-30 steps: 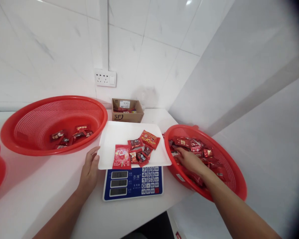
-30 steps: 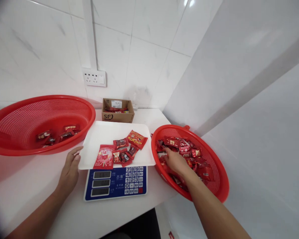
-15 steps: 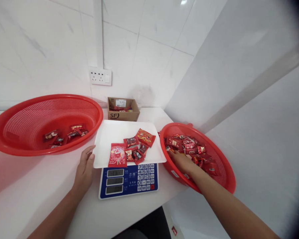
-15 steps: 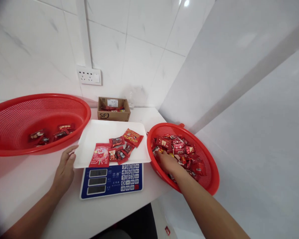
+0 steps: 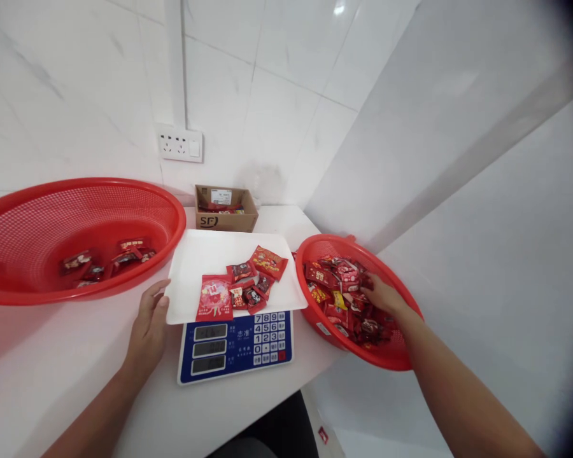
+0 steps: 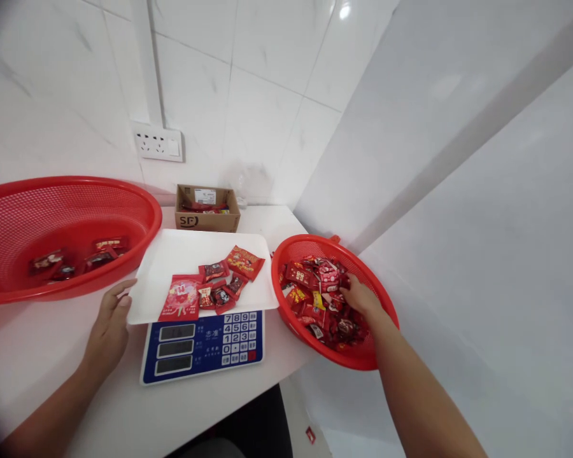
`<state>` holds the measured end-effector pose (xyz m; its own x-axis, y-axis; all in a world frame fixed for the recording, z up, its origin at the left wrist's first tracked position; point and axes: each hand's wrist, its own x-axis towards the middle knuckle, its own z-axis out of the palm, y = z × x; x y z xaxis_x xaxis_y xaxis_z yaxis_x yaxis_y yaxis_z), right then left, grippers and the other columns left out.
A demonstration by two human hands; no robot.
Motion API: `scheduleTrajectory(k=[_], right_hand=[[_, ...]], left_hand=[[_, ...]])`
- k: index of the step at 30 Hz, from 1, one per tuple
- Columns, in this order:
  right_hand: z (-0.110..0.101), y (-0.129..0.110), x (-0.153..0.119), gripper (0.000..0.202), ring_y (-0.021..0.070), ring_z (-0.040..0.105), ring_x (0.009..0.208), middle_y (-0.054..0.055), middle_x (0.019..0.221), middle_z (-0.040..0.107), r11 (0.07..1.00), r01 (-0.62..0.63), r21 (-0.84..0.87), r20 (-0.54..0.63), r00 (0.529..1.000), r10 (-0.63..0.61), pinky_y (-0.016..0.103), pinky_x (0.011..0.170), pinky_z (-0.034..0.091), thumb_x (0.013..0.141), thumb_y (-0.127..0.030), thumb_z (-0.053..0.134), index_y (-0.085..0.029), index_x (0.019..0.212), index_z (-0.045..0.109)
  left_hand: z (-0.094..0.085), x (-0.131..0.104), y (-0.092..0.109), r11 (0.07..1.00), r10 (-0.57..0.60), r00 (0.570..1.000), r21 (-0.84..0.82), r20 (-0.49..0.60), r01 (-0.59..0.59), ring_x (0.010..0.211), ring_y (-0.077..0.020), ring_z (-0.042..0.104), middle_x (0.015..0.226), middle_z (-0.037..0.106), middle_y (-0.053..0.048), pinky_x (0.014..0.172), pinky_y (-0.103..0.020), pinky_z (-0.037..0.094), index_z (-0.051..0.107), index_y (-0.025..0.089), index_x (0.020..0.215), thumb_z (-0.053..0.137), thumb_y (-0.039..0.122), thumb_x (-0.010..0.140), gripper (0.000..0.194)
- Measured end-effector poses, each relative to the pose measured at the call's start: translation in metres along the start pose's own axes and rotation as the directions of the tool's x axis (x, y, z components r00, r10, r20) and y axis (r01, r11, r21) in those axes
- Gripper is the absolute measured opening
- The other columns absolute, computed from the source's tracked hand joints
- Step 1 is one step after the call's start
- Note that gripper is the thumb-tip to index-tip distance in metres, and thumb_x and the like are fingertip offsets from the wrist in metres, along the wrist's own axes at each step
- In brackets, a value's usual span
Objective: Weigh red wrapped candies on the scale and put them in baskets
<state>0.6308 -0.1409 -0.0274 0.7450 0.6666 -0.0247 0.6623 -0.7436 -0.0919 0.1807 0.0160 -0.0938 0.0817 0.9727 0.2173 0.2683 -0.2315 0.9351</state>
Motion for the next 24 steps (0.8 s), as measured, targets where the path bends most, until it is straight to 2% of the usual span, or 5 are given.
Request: scheduleTrajectory(k=[7, 13, 17, 21, 24], right_hand=[[0.013, -0.004, 0.001, 0.026, 0.0238, 0.062, 0.102, 0.01, 0.107, 0.065, 0.901, -0.108, 0.42, 0.048, 0.994, 0.097, 0.044, 0.094, 0.046, 0.085, -0.013, 0.056, -0.016, 0.11, 0.058], [0.005, -0.022, -0.01, 0.025, 0.017, 0.07, 0.08, 0.002, 0.092, 0.069, 0.548, -0.096, 0.831, 0.105, 0.994, 0.016, 0.03, 0.074, 0.058, 0.081, -0.015, 0.054, -0.023, 0.104, 0.056], [-0.001, -0.028, -0.016, 0.019, 0.0161, 0.07, 0.069, 0.0, 0.076, 0.068, 0.388, -0.105, 0.916, 0.107, 0.994, 0.015, 0.026, 0.064, 0.059, 0.071, -0.014, 0.063, -0.023, 0.086, 0.059], [-0.008, -0.045, -0.024, 0.011, 0.0149, 0.067, 0.059, -0.001, 0.065, 0.065, 0.348, -0.08, 0.934, 0.095, 0.995, -0.026, 0.024, 0.056, 0.056, 0.067, -0.018, 0.068, -0.02, 0.072, 0.06], [-0.014, -0.071, -0.038, 0.013, 0.0141, 0.067, 0.065, -0.002, 0.069, 0.067, 0.332, 0.001, 0.943, 0.032, 0.995, -0.093, 0.023, 0.061, 0.055, 0.067, -0.026, 0.071, -0.021, 0.072, 0.061]], left_hand=[[0.0, 0.0, -0.003, 1.0, -0.001, 1.0, 0.011, 0.001, 0.001, 0.112, -0.0258, 0.051, 0.119, 0.055, -0.009, 0.089, -0.038, 0.046, 0.05, 0.02, 0.117, 0.037, 0.046, 0.087, 0.042], [0.0, 0.001, -0.007, 1.0, -0.006, 1.0, 0.005, 0.002, 0.006, 0.112, -0.0254, 0.052, 0.12, 0.055, -0.008, 0.089, -0.037, 0.046, 0.051, 0.021, 0.116, 0.036, 0.051, 0.087, 0.045], [0.001, 0.001, -0.007, 1.0, -0.017, 1.0, -0.003, 0.001, 0.017, 0.111, -0.0256, 0.052, 0.119, 0.056, -0.008, 0.088, -0.037, 0.046, 0.051, 0.022, 0.117, 0.037, 0.053, 0.086, 0.046], [0.001, 0.0, -0.007, 1.0, -0.018, 1.0, -0.015, -0.005, 0.018, 0.111, -0.0256, 0.052, 0.118, 0.056, -0.008, 0.088, -0.037, 0.046, 0.051, 0.021, 0.116, 0.038, 0.053, 0.086, 0.046], [0.0, 0.0, -0.007, 1.0, -0.006, 1.0, -0.023, -0.002, 0.006, 0.11, -0.025, 0.053, 0.117, 0.056, -0.008, 0.089, -0.037, 0.046, 0.05, 0.021, 0.116, 0.037, 0.052, 0.086, 0.045]])
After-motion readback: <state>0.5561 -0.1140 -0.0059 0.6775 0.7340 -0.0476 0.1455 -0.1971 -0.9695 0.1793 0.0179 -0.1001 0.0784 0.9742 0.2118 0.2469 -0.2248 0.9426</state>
